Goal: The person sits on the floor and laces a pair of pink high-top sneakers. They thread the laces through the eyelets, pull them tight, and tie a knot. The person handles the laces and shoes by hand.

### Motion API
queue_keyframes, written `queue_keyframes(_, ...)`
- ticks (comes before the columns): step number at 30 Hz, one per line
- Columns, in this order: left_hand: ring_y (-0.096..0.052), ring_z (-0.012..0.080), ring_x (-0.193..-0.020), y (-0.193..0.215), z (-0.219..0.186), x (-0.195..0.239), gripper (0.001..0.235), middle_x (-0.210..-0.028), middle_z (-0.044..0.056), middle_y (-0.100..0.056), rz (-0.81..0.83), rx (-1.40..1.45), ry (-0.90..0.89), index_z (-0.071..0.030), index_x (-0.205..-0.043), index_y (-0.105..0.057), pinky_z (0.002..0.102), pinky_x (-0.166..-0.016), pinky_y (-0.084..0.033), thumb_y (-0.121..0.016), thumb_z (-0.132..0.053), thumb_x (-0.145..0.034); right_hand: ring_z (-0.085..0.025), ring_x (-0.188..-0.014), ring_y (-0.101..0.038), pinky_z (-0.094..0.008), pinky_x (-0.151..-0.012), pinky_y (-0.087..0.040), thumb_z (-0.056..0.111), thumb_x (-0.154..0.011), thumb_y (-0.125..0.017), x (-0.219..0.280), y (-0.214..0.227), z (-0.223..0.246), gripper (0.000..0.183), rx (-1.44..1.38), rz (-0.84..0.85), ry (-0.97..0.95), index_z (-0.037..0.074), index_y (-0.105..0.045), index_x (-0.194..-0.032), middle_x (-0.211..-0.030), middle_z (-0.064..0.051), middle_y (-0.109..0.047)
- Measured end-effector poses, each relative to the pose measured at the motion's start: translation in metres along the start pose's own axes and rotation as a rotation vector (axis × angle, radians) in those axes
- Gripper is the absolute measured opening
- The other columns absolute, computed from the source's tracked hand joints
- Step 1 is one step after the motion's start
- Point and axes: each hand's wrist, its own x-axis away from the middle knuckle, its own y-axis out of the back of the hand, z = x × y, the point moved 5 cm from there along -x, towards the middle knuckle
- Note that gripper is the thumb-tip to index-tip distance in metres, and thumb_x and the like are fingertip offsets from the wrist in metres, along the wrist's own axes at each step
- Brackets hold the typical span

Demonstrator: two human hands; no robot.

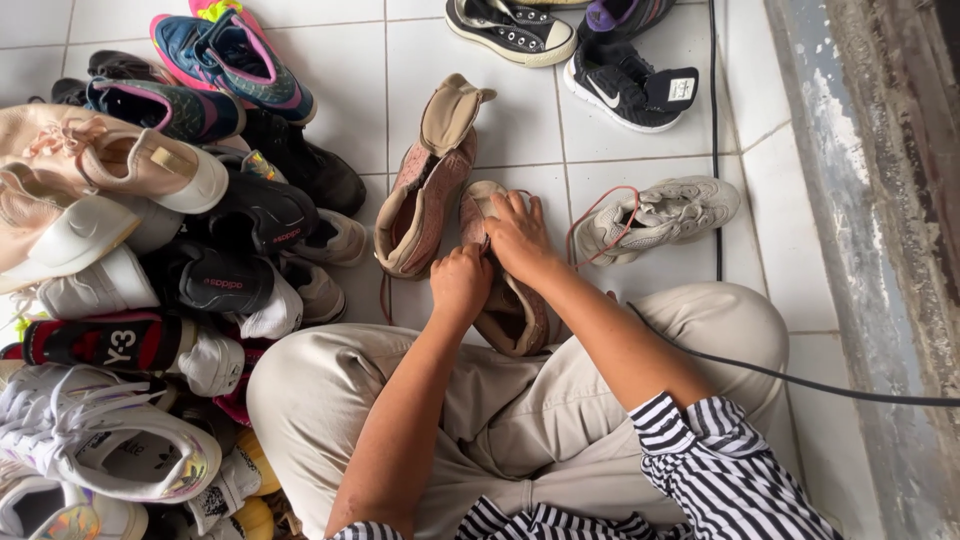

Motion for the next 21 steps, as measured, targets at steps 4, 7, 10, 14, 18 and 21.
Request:
queue_keyframes(4,-0.075,0.0261,-0.080,0.002,0.001,-0.001,0.026,-0.087,0.003,-0.071,0.010,0.022,-0.008,-0.017,-0.107,-0.071,0.040,-0.081,-0.055,-0.064,-0.035,-0.090,-0.033,-0.115,-0.048,-0.059,-0.093,-0.039,0.009,-0.086,-0.064,0.000,0.005,0.003,0.009,0.017,-0.042,0.018,0.011,-0.068,-0.078,-0.111,-0.010,-0.056)
queue_keyframes(7,-0.075,0.0286,-0.080,0.009,0.001,0.001,0.029,-0.087,0.005,-0.071,0.014,0.059,0.027,-0.018,-0.109,-0.071,0.044,-0.082,-0.055,-0.061,-0.037,-0.089,-0.032,-0.106,-0.049,-0.059,-0.091,-0.041,0.008,-0.086,-0.064,-0.007,0.008,-0.010,0.008,0.013,-0.069,-0.030,0.012,-0.067,-0.080,-0.106,-0.007,-0.054)
queue_keyframes(10,-0.076,0.0279,-0.080,0.015,0.000,0.002,0.030,-0.089,0.006,-0.071,0.030,0.069,0.029,-0.017,-0.113,-0.072,0.044,-0.083,-0.056,-0.059,-0.035,-0.092,-0.030,-0.093,-0.056,-0.051,-0.077,-0.048,0.014,-0.081,-0.067,-0.015,0.005,-0.062,0.008,0.170,-0.236,-0.200,0.016,-0.065,-0.088,-0.095,-0.004,-0.054)
queue_keyframes(14,-0.076,0.0279,-0.078,0.020,-0.003,0.001,0.029,-0.087,0.007,-0.071,0.010,0.062,-0.001,-0.016,-0.112,-0.073,0.044,-0.083,-0.057,-0.061,-0.033,-0.091,-0.031,-0.086,-0.057,-0.048,-0.068,-0.048,0.013,-0.077,-0.067,-0.006,0.024,-0.087,0.012,0.316,-0.245,-0.412,0.012,-0.062,-0.087,-0.089,-0.006,-0.055)
queue_keyframes(18,-0.076,0.0277,-0.079,0.016,-0.003,0.000,0.029,-0.086,0.006,-0.072,-0.005,0.038,-0.009,-0.016,-0.111,-0.073,0.044,-0.083,-0.057,-0.062,-0.033,-0.090,-0.040,-0.107,-0.059,-0.062,-0.085,-0.045,0.008,-0.085,-0.066,-0.008,0.044,-0.031,0.023,0.162,-0.147,-0.285,0.010,-0.067,-0.108,-0.109,-0.015,-0.064)
queue_keyframes(21,-0.076,0.0272,-0.080,0.015,-0.001,0.000,0.028,-0.086,0.005,-0.072,-0.013,0.025,-0.011,-0.017,-0.110,-0.073,0.043,-0.084,-0.057,-0.063,-0.033,-0.090,-0.040,-0.123,-0.056,-0.071,-0.103,-0.031,0.006,-0.089,-0.064,-0.009,0.039,0.009,0.026,0.065,-0.026,-0.104,0.011,-0.071,-0.113,-0.120,-0.014,-0.067)
